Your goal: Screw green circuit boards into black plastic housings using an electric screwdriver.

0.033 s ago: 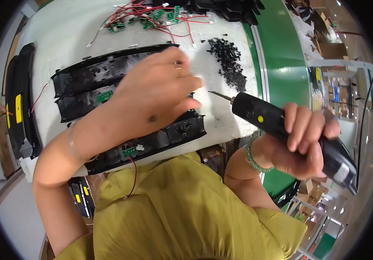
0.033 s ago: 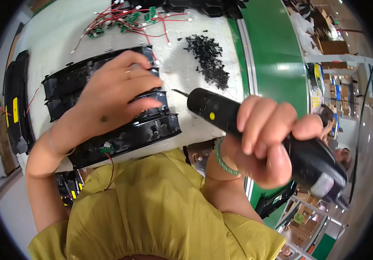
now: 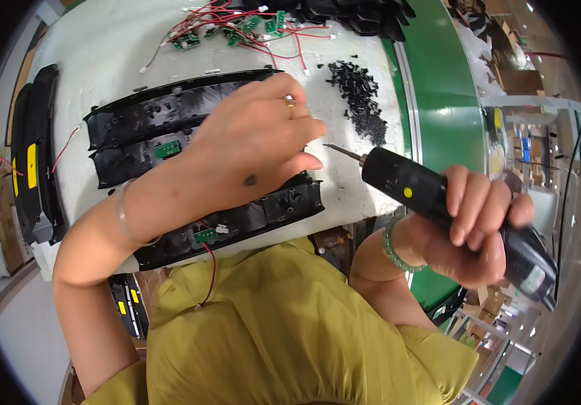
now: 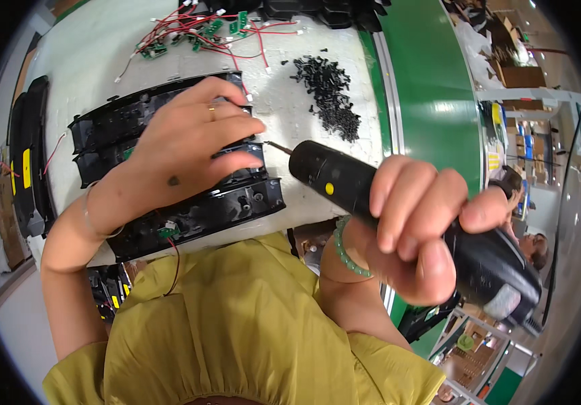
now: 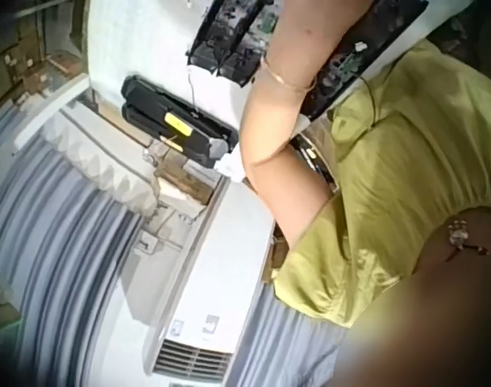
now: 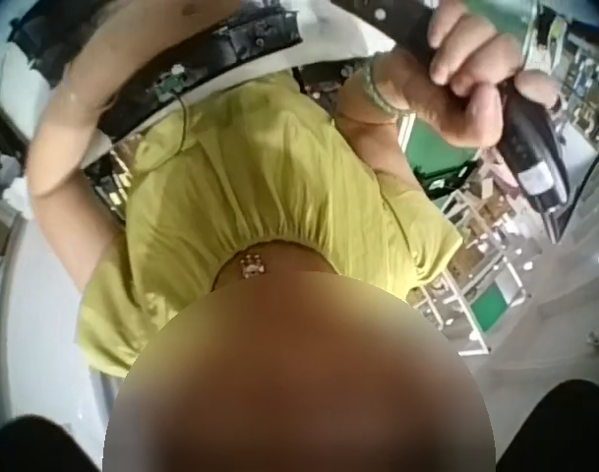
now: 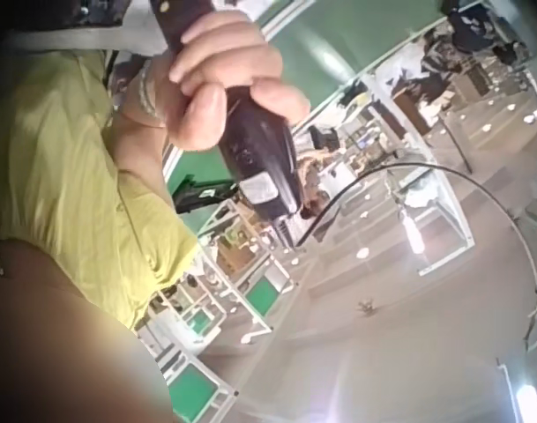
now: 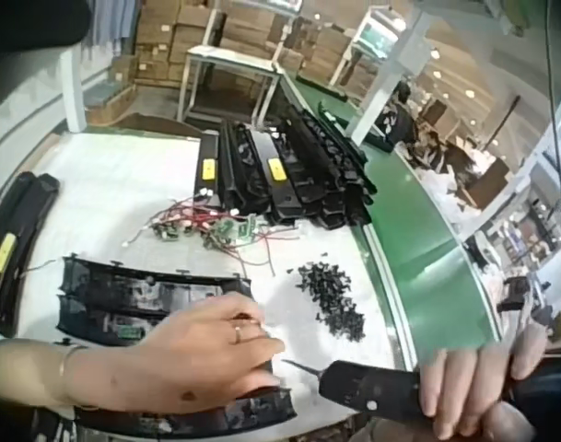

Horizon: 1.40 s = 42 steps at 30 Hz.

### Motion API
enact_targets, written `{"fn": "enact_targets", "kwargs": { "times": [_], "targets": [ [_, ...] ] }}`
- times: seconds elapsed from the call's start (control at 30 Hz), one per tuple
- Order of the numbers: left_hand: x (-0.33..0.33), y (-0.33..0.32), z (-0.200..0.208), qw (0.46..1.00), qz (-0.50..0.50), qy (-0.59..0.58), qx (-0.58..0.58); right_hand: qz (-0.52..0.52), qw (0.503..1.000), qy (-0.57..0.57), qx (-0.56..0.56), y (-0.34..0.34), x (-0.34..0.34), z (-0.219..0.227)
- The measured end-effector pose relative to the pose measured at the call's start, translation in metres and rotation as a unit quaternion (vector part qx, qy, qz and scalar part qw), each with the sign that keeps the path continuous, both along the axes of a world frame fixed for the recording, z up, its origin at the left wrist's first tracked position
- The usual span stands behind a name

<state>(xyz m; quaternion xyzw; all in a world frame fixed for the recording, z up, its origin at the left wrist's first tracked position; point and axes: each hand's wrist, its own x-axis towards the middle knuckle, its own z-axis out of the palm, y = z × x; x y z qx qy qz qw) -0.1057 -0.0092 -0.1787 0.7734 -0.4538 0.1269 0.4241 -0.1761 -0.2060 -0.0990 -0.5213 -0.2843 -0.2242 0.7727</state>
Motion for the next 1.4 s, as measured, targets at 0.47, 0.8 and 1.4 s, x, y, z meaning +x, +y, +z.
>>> {"fn": "enact_targets", "kwargs": {
  "times": [0.47, 0.8, 1.4],
  "targets": [
    [-0.024, 0.036, 0.001, 0.997, 0.014, 0.025, -0.079, 0.112, 0.989, -0.049, 0.085, 0.046, 0.011, 0.005],
    [-0.039, 0.13, -0.024, 0.954, 0.275, 0.108, 0.046, 0.239, 0.97, 0.005, -0.05, 0.117, 0.056, -0.029],
    [-0.034, 0.131, -0.051, 0.971, 0.237, 0.027, 0.0, 0.183, 0.977, 0.035, -0.104, 0.159, 0.057, -0.043]
  ]
}}
